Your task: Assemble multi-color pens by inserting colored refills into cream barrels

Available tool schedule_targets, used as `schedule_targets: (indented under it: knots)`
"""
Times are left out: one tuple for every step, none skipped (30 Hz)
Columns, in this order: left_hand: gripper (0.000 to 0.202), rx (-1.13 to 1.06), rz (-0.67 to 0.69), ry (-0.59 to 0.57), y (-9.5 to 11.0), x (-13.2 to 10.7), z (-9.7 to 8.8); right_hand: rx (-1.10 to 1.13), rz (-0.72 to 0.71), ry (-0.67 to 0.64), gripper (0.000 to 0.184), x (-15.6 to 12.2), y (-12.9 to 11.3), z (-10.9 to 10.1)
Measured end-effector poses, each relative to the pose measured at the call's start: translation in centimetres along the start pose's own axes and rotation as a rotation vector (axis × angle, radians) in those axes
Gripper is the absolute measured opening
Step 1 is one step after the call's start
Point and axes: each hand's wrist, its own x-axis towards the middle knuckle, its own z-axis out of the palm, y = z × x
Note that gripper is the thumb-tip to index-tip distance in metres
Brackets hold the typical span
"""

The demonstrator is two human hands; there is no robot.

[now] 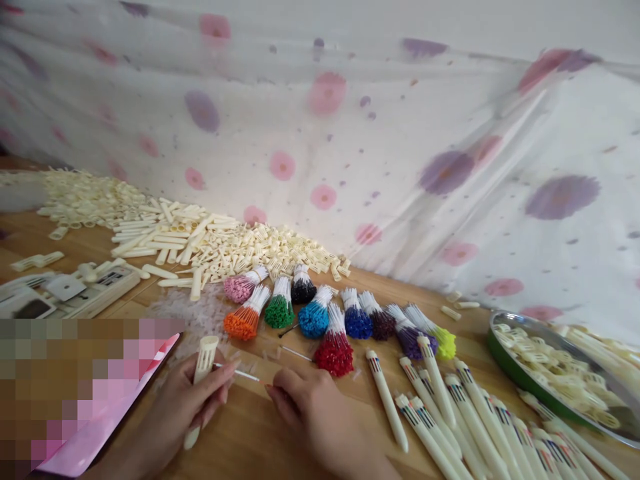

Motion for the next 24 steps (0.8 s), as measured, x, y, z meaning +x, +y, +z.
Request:
schedule_targets:
  knots:
    - [0.04, -0.021, -0.017, 0.004, -0.1, 0.0, 0.1, -0.026, -0.018, 0.019, 0.023, 0.0, -0.1, 0.2]
    - [0.041, -0.043, -0.033, 0.006, -0.2, 0.0, 0.1, -0.049, -0.041, 0.045, 0.024, 0.0, -0.2, 0.4]
    - [0.041, -0.065, -0.047, 0.008, -0.2, 0.0, 0.1, -0.065, -0.067, 0.078, 0.024, 0.0, -0.2, 0.6]
    - [0.041, -0.086, -0.058, 0.01, -0.2, 0.0, 0.1, -0.072, -0.092, 0.114, 0.024, 0.0, -0.2, 0.9]
    - [0.04, -0.106, -0.068, 0.009, -0.2, 0.0, 0.1, -0.072, -0.114, 0.154, 0.023, 0.0, -0.2, 1.2]
    - [0.038, -0.126, -0.077, 0.006, -0.3, 0.1, 0.1, -0.068, -0.141, 0.198, 0.023, 0.0, -0.1, 1.5]
    - [0.037, -0.144, -0.085, 0.001, -0.4, 0.2, 0.1, -0.062, -0.17, 0.247, 0.023, 0.0, 0.0, 1.8]
    - [0.037, -0.157, -0.091, -0.005, -0.4, 0.2, 0.0, -0.057, -0.204, 0.291, 0.023, 0.0, 0.1, 2.0]
    - [0.037, -0.166, -0.095, -0.01, -0.5, 0.3, 0.0, -0.05, -0.238, 0.334, 0.022, 0.0, 0.1, 2.1]
    - [0.037, -0.169, -0.095, -0.014, -0.6, 0.3, -0.1, -0.04, -0.265, 0.374, 0.021, -0.1, 0.2, 2.1]
    - [0.037, -0.167, -0.092, -0.012, -0.7, 0.4, -0.1, -0.025, -0.282, 0.406, 0.02, -0.1, 0.2, 2.0]
    - [0.036, -0.161, -0.084, -0.005, -0.8, 0.4, -0.2, 0.002, -0.283, 0.427, 0.019, -0.2, 0.3, 1.9]
    - [0.035, -0.152, -0.075, 0.004, -0.9, 0.4, -0.2, 0.041, -0.266, 0.439, 0.018, -0.3, 0.3, 1.8]
    - [0.034, -0.14, -0.069, 0.011, -0.9, 0.5, -0.2, 0.096, -0.233, 0.449, 0.018, -0.4, 0.4, 1.6]
    - [0.034, -0.127, -0.063, 0.012, -0.9, 0.5, -0.2, 0.17, -0.186, 0.455, 0.018, -0.5, 0.4, 1.4]
    - [0.034, -0.115, -0.059, 0.007, -1.0, 0.5, -0.1, 0.263, -0.124, 0.451, 0.018, -0.5, 0.5, 1.3]
    - [0.036, -0.103, -0.057, -0.006, -1.0, 0.5, -0.1, 0.37, -0.054, 0.442, 0.019, -0.6, 0.6, 1.3]
    - [0.038, -0.094, -0.055, -0.022, -1.1, 0.5, 0.0, 0.48, 0.019, 0.431, 0.021, -0.6, 0.7, 1.3]
    - [0.04, -0.088, -0.051, -0.036, -1.2, 0.6, 0.2, 0.584, 0.087, 0.421, 0.022, -0.5, 0.7, 1.4]
    - [0.041, -0.083, -0.048, -0.049, -1.3, 0.6, 0.3, 0.678, 0.143, 0.413, 0.025, -0.4, 0.8, 1.5]
    - [0.041, -0.079, -0.044, -0.059, -1.5, 0.6, 0.3, 0.758, 0.19, 0.406, 0.027, -0.3, 0.9, 1.6]
    - [0.041, -0.074, -0.041, -0.066, -1.6, 0.6, 0.4, 0.826, 0.231, 0.395, 0.029, -0.2, 1.0, 1.7]
    - [0.041, -0.07, -0.036, -0.07, -1.7, 0.7, 0.4, 0.884, 0.264, 0.374, 0.031, -0.1, 1.0, 1.8]
    - [0.041, -0.066, -0.029, -0.071, -1.8, 0.7, 0.4, 0.928, 0.292, 0.348, 0.034, 0.0, 1.0, 1.9]
